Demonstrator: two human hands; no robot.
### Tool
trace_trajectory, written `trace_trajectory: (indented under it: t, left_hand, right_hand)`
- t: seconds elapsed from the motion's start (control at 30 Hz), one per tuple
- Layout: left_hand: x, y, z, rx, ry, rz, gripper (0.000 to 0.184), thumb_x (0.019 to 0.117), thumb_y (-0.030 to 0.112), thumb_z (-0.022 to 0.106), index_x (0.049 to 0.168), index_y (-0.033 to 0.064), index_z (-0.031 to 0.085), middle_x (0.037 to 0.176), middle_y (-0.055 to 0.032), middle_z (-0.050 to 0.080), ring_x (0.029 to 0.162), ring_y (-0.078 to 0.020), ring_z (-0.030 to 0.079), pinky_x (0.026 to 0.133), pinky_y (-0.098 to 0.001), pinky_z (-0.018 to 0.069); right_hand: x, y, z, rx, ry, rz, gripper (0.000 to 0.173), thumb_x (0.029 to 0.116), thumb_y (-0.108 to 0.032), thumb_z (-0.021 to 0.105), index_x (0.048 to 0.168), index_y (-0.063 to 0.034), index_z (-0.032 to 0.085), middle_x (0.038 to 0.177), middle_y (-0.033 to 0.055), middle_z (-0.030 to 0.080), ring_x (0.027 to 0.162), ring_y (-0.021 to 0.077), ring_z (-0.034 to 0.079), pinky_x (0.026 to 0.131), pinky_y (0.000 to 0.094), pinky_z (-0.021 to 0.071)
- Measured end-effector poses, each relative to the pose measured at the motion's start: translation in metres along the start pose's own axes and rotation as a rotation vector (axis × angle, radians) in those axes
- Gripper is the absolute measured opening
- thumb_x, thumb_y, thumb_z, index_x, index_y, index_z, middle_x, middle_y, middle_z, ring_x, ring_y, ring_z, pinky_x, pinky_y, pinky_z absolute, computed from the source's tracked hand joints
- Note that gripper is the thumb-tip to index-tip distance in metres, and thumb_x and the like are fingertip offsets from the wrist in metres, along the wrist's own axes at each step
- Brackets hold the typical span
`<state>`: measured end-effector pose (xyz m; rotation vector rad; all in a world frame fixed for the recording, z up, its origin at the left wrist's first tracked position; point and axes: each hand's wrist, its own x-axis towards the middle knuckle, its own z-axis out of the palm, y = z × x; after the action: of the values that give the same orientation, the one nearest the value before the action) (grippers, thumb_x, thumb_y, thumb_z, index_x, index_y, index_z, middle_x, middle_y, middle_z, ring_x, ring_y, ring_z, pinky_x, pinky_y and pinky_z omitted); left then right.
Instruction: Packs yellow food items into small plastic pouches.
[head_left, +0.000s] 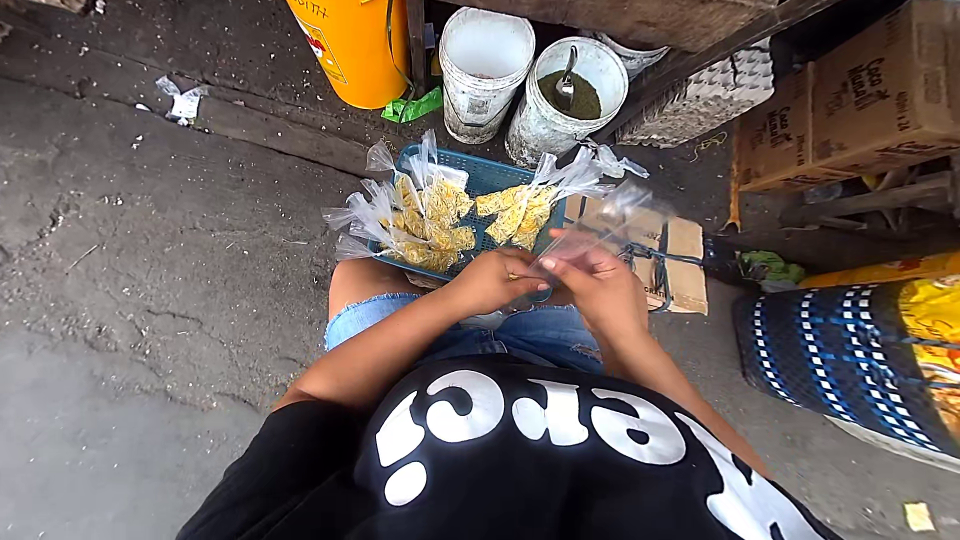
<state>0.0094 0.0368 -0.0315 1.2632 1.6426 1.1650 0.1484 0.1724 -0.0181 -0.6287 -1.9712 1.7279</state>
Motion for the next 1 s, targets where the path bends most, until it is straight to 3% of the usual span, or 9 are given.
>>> trace_trajectory:
  t: [0.13, 0.23, 0.43, 0.5, 0.67, 0.73, 0.8, 0.9, 1.0]
  left_hand:
    - [-0.003, -0.015, -0.006, 0.040, -0.160, -0.160, 0.018, 0.0933, 0.018, 0.074, 0.094, 0.0002, 0.078, 0.124, -0.0129, 0.070, 0.120, -0.0189, 0.062, 0.104, -0.0399, 0.0474]
    - [-0.006, -0.020, -0.010, -0.001, -0.177, -0.183, 0.018, 0.0898, 0.017, 0.077, 0.087, -0.0002, 0.076, 0.124, -0.0106, 0.068, 0.118, -0.0135, 0.060, 0.102, -0.0345, 0.0472]
    - [-0.010, -0.029, -0.019, 0.014, -0.377, -0.183, 0.030, 0.1015, 0.015, 0.062, 0.125, -0.0025, 0.068, 0.138, -0.0179, 0.062, 0.127, -0.0222, 0.058, 0.109, -0.0413, 0.0439]
    - [-0.008, -0.026, -0.016, -0.125, -0.278, -0.139, 0.044, 0.0944, 0.019, 0.072, 0.134, 0.0005, 0.064, 0.138, -0.0153, 0.061, 0.128, -0.0186, 0.057, 0.111, -0.0387, 0.0448]
    - [0.016, -0.006, -0.004, -0.135, 0.217, 0.073, 0.010, 0.0921, 0.007, 0.073, 0.091, -0.0035, 0.074, 0.104, -0.0116, 0.072, 0.098, -0.0132, 0.067, 0.089, -0.0320, 0.0553]
    - [0.024, -0.023, -0.008, -0.088, 0.319, 0.139, 0.012, 0.0941, 0.007, 0.071, 0.098, -0.0042, 0.074, 0.111, -0.0149, 0.073, 0.111, -0.0191, 0.067, 0.101, -0.0368, 0.0514]
    - [0.024, -0.047, -0.011, -0.158, 0.359, 0.116, 0.015, 0.0937, 0.005, 0.070, 0.105, -0.0037, 0.071, 0.110, -0.0122, 0.072, 0.107, -0.0134, 0.067, 0.098, -0.0323, 0.0529]
    - [0.008, -0.074, -0.002, -0.315, 0.381, -0.014, 0.017, 0.0904, -0.003, 0.071, 0.106, -0.0004, 0.064, 0.095, -0.0054, 0.072, 0.084, -0.0059, 0.067, 0.078, -0.0261, 0.0569]
    - [-0.003, -0.100, 0.010, -0.324, 0.362, -0.087, 0.028, 0.0859, -0.007, 0.072, 0.113, -0.0043, 0.063, 0.102, -0.0094, 0.072, 0.093, -0.0114, 0.068, 0.088, -0.0324, 0.0576]
  right_hand:
    - [0.012, -0.015, -0.016, 0.177, 0.112, 0.005, 0.029, 0.0844, 0.007, 0.073, 0.108, -0.0098, 0.072, 0.104, -0.0045, 0.074, 0.094, 0.0052, 0.070, 0.087, 0.0265, 0.0593]
    - [0.012, -0.011, -0.019, 0.285, 0.095, 0.039, 0.020, 0.0900, 0.001, 0.069, 0.105, -0.0123, 0.072, 0.109, -0.0019, 0.073, 0.101, 0.0089, 0.069, 0.092, 0.0297, 0.0575]
    - [0.018, -0.018, -0.021, 0.428, 0.123, 0.029, 0.013, 0.0947, -0.005, 0.067, 0.099, -0.0164, 0.073, 0.109, 0.0008, 0.075, 0.104, 0.0136, 0.070, 0.095, 0.0334, 0.0578]
    - [0.017, -0.020, -0.010, 0.393, 0.082, -0.014, 0.016, 0.0901, -0.007, 0.074, 0.091, -0.0229, 0.072, 0.106, -0.0055, 0.074, 0.099, 0.0082, 0.069, 0.090, 0.0285, 0.0583]
    - [0.021, -0.026, 0.015, 0.232, -0.046, -0.204, 0.008, 0.0896, -0.015, 0.078, 0.093, -0.0204, 0.073, 0.112, -0.0077, 0.068, 0.100, 0.0044, 0.066, 0.084, 0.0235, 0.0582]
    - [0.032, -0.029, 0.003, 0.174, -0.042, -0.369, 0.012, 0.0960, -0.025, 0.072, 0.108, -0.0210, 0.072, 0.118, -0.0081, 0.067, 0.111, 0.0077, 0.064, 0.097, 0.0293, 0.0546]
    - [0.041, -0.028, -0.009, 0.112, -0.021, -0.420, 0.024, 0.1036, -0.034, 0.060, 0.122, -0.0193, 0.065, 0.119, -0.0082, 0.067, 0.112, 0.0086, 0.063, 0.101, 0.0328, 0.0526]
    - [0.052, 0.003, -0.022, -0.293, -0.093, -0.228, 0.029, 0.1061, -0.025, 0.054, 0.121, -0.0013, 0.063, 0.109, 0.0079, 0.068, 0.098, 0.0141, 0.067, 0.090, 0.0362, 0.0568]
    - [0.063, 0.056, -0.023, -0.804, -0.403, 0.009, 0.022, 0.1011, -0.015, 0.064, 0.116, -0.0024, 0.074, 0.120, 0.0193, 0.070, 0.119, 0.0359, 0.063, 0.105, 0.0577, 0.0473]
